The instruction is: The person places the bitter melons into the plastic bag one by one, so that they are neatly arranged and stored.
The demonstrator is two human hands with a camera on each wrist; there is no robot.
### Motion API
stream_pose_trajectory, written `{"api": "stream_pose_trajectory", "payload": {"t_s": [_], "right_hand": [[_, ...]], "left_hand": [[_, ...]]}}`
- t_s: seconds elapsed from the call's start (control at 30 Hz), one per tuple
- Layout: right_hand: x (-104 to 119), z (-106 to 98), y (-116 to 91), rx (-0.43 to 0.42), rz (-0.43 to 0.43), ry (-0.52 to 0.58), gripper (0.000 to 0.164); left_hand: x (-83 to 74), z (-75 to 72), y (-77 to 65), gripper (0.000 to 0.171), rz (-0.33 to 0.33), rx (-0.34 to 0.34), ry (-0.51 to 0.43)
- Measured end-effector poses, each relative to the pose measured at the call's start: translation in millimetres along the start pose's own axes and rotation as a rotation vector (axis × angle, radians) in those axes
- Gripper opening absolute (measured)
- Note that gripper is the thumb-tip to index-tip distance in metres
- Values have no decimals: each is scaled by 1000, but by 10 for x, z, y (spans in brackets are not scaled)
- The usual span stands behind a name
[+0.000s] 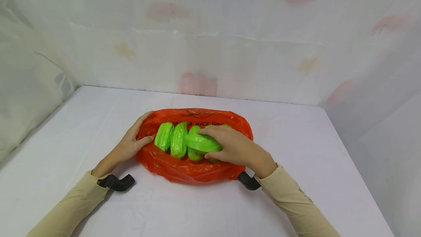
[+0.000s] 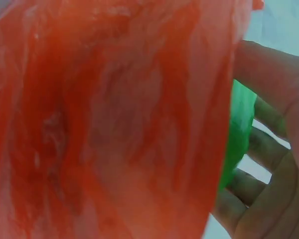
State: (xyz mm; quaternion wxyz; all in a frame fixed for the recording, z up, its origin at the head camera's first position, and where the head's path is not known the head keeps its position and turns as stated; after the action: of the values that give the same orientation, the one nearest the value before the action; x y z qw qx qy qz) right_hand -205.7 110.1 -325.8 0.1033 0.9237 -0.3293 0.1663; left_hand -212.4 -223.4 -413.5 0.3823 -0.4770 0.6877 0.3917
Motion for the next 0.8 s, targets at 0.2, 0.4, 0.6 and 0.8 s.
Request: {"api": "stream_pose_trajectory", "payload": {"t_s": [0.2, 0.4, 0.6, 0.8], "right_hand": [[16, 50, -6, 39, 6, -13, 60], [23, 66, -25, 64, 1, -31, 58], [28, 70, -34, 100, -20, -6, 55], [23, 71, -48, 146, -10, 35, 51]], "left_hand": [[-2, 0, -1, 74, 10, -1, 7], [14, -4, 0, 74, 10, -6, 15], [23, -5, 0, 76, 1, -4, 12], [33, -1, 9, 75, 5, -1, 10]]}}
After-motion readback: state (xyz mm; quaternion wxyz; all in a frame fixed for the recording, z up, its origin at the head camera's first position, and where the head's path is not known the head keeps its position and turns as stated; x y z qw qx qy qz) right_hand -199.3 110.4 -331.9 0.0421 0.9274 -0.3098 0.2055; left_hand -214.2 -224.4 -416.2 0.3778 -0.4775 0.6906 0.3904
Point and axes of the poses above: each hand's wrist, its own y-axis towards the middle knuckle, its own z-axis out of the palm, x = y × z, the point moved 1 cm from there along y, towards the middle knuckle, and after that the axes turned 5 degrees about -y, right-handed, at the moved point
